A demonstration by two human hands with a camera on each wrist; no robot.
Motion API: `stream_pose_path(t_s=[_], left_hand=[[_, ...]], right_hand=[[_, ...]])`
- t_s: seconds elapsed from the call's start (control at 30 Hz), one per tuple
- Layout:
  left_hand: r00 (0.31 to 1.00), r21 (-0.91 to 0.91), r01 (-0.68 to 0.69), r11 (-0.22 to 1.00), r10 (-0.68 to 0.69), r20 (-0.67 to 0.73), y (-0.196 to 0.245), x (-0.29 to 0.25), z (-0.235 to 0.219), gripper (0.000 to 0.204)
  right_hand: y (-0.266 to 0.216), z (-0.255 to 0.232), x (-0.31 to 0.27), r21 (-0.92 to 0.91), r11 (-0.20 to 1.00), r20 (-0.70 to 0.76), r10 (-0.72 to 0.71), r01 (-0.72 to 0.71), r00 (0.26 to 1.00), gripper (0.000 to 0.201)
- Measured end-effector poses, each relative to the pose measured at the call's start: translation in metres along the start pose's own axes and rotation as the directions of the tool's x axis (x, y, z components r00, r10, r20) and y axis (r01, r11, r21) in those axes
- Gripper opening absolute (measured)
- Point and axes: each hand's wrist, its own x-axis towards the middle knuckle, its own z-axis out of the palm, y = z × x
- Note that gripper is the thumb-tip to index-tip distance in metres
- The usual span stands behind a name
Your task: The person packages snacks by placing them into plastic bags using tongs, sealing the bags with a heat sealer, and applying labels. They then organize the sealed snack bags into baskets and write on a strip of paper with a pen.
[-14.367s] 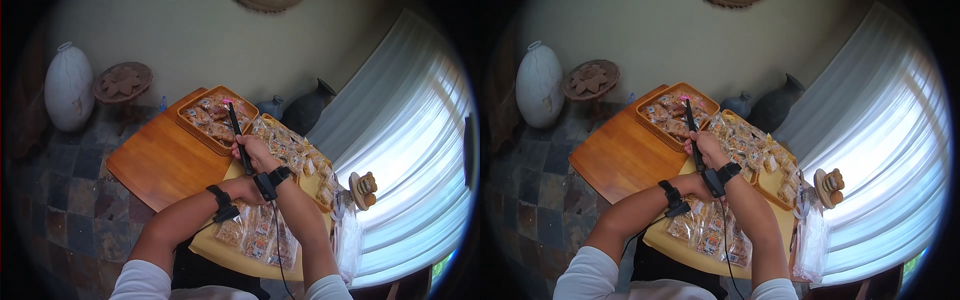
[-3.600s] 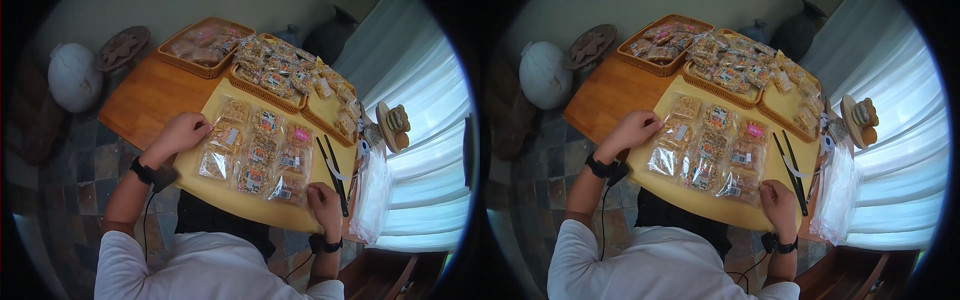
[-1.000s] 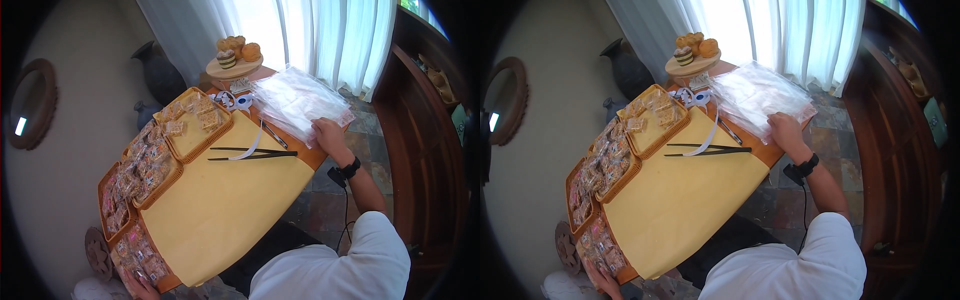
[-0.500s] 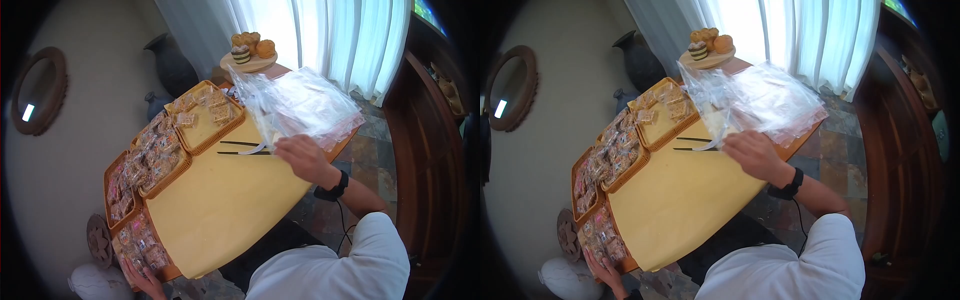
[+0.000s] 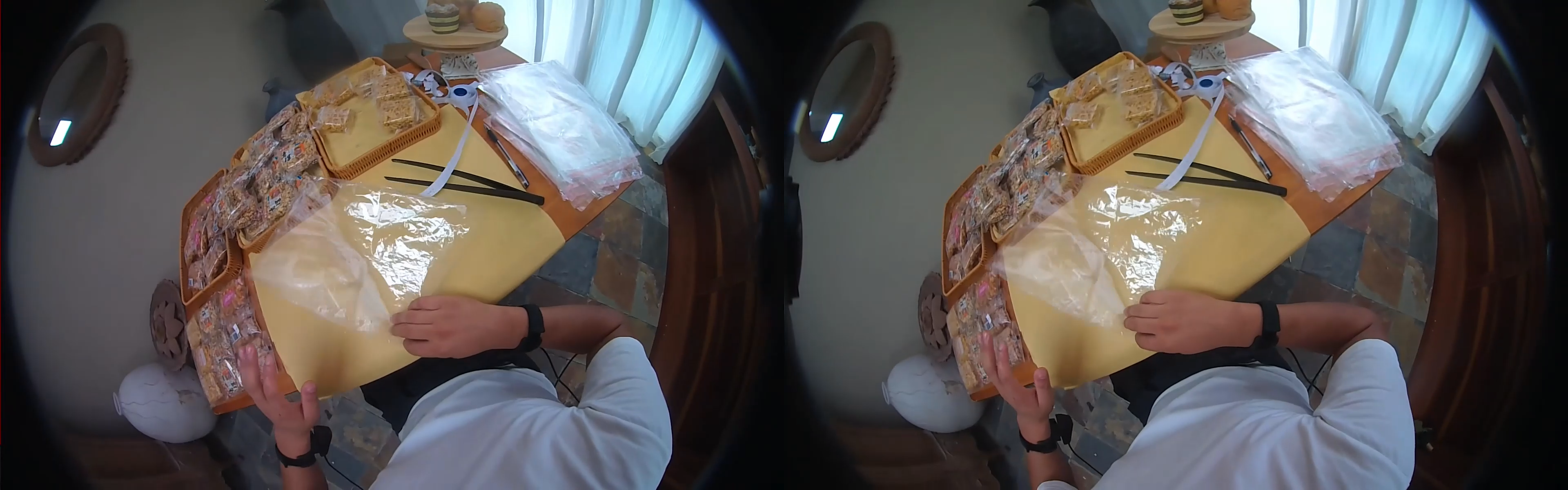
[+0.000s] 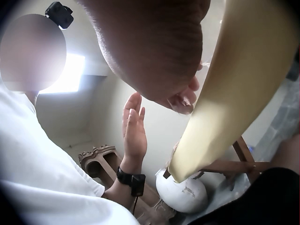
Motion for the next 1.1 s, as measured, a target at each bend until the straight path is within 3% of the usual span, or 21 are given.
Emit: stream_pose_path(t_s=[0.13,0.2,0.23,0.3,0.33,0.4,0.43,0.5,0.57,0.63,0.7,0.73,0.8,0.83,0.9,0.93,1.0,1.1], left_hand=[[0.998,-0.015,-0.062,0.998,0.062,0.013,0.011,0.014,0.007,0.062],[0.983,0.034,-0.098,0.995,0.092,0.162,0.015,0.02,0.006,0.06],[0.982,0.033,-0.101,0.994,0.094,0.162,0.015,0.024,0.007,0.06],[0.909,-0.078,0.005,0.997,0.028,0.415,0.017,0.031,0.009,0.061],[0.909,-0.076,0.007,0.997,0.025,0.415,0.017,0.03,0.011,0.061],[0.81,-0.074,0.118,0.99,-0.053,0.585,0.014,0.025,0.021,0.066],[0.811,-0.072,0.118,0.99,-0.055,0.583,0.012,0.022,0.027,0.066],[0.776,-0.079,0.191,0.978,-0.102,0.623,0.008,0.013,0.035,0.07],[0.773,-0.08,0.21,0.974,-0.116,0.624,0.007,0.012,0.036,0.07],[0.778,-0.089,0.226,0.97,-0.125,0.616,0.008,0.01,0.039,0.071],[0.785,-0.068,0.253,0.965,-0.164,0.597,0.011,0.011,0.045,0.073],[0.793,-0.072,0.248,0.966,-0.159,0.588,0.012,0.014,0.047,0.073],[0.791,-0.061,0.284,0.957,-0.198,0.579,0.016,0.018,0.05,0.074],[0.796,-0.062,0.285,0.957,-0.2,0.571,0.017,0.021,0.05,0.074],[0.816,-0.043,0.28,0.959,-0.214,0.536,0.02,0.023,0.047,0.075],[0.816,-0.045,0.289,0.956,-0.221,0.535,0.02,0.023,0.045,0.075],[0.817,-0.005,0.282,0.959,-0.237,0.526,0.018,0.018,0.04,0.075],[0.809,0.018,0.294,0.955,-0.259,0.527,0.01,0.002,0.045,0.076]], right_hand=[[-0.003,0.001,0.0,0.066,0.996,-0.058,-0.056,0.06,0.997,0.014],[-0.002,0.0,-0.001,0.093,0.991,-0.111,-0.086,0.096,0.99,0.014],[-0.002,-0.001,-0.003,0.092,0.991,-0.112,-0.084,0.094,0.99,0.014],[-0.001,-0.002,-0.007,0.112,0.99,-0.107,-0.068,0.08,0.992,0.012],[0.0,-0.002,-0.01,0.114,0.99,-0.107,-0.071,0.083,0.992,0.012],[0.002,0.001,-0.014,0.179,0.983,-0.067,-0.035,0.046,0.997,0.016],[0.003,-0.004,-0.013,0.178,0.983,-0.067,-0.037,0.049,0.997,0.016],[0.007,-0.027,-0.006,0.306,0.947,-0.046,0.119,-0.099,0.992,0.037],[0.034,-0.057,-0.001,0.282,0.93,-0.077,0.267,-0.236,0.961,0.053],[0.083,-0.074,0.005,0.002,0.953,-0.276,0.292,-0.304,0.916,0.048],[0.12,-0.085,0.01,-0.113,0.802,-0.226,0.555,-0.587,0.801,0.041],[0.141,-0.085,0.007,-0.124,0.802,-0.232,0.55,-0.585,0.802,0.041],[0.177,-0.084,0.002,-0.324,0.775,0.009,0.576,-0.542,0.817,0.027],[0.184,-0.092,0.001,-0.331,0.776,0.007,0.571,-0.537,0.821,0.027],[0.192,-0.105,-0.006,-0.495,0.777,0.135,0.511,-0.389,0.849,0.016],[0.191,-0.116,-0.011,-0.495,0.766,0.048,0.496,-0.41,0.867,0.008],[0.194,-0.151,-0.025,-0.544,0.774,-0.043,0.36,-0.324,0.932,0.007],[0.2,-0.206,-0.059,-0.672,0.639,-0.093,0.427,-0.374,0.899,0.011]])
